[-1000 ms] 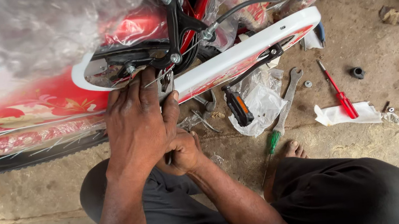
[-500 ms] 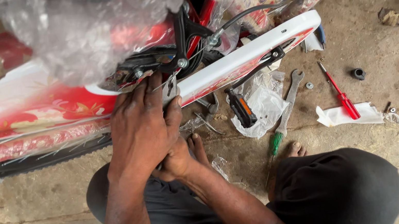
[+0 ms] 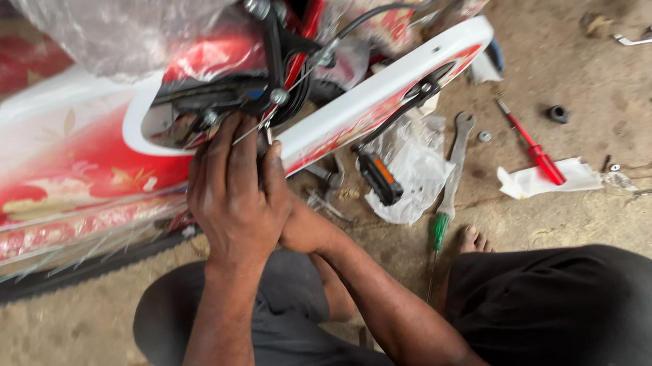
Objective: The person connects and secures a brake cable to the rear brake assembly of a bicycle using pliers and a screwdriver.
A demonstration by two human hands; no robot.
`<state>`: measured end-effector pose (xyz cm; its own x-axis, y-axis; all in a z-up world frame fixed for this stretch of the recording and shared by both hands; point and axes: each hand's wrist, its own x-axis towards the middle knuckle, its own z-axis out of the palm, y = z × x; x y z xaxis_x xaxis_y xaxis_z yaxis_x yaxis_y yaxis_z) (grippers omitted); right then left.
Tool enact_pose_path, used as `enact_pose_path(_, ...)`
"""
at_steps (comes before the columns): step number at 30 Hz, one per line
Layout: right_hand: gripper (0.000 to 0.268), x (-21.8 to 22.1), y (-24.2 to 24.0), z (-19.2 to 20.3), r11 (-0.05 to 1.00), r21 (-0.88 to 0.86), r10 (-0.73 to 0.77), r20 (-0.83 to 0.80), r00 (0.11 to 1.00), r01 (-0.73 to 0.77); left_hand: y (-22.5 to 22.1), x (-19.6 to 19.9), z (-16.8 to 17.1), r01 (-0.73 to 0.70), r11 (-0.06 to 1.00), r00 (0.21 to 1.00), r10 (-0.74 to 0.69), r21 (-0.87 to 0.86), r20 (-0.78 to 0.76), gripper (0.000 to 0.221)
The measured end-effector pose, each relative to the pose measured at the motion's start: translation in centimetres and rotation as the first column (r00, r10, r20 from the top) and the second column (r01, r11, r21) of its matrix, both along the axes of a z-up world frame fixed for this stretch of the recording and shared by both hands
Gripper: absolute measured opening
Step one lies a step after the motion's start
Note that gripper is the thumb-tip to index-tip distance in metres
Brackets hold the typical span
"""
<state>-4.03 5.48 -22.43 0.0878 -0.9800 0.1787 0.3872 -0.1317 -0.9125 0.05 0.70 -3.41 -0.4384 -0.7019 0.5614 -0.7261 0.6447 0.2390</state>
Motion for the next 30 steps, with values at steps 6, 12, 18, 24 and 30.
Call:
enact_pose_path(6,0.037,-1.7,1.6,-8.5,0.918,0.287,0.381,-0.437,0.815,-0.275,0.1,-0.5,-2.7,-0.108,0.994,0.992,0.107,-0.014,-0.069,0.017)
enact_pose_path(12,0.026,-2.8,8.9,-20.8,0.845,0.532,0.46,-0.766,0.449,0.043,-0.8,-0.9,-3.0,-0.041,0.99,0.99,0.022,-0.132,-0.142,0.014)
enact_pose_path(18,0.027,-12.1,10.3,-23.4,0.675,0.537,0.129,-0.761,0.635,0.506,-1.3,-0.9,-2.5,0.018,0.98,0.988,-0.048,-0.199,-0.147,0.018)
enact_pose_path(24,0.024,-17.9,12.6,-26.3,0.487,0.199,-0.323,-0.864,0.387,0.851,-2.3,-0.8,-3.3,0.054,0.955,0.982,-0.104,-0.292,-0.16,0.013)
enact_pose_path(30,0.022,-17.1,12.0,-28.5,0.454,0.24,-0.178,-0.919,0.351,0.858,-2.1,-0.8,-4.1,0.025,0.959,0.973,-0.089,-0.284,-0.214,0.013)
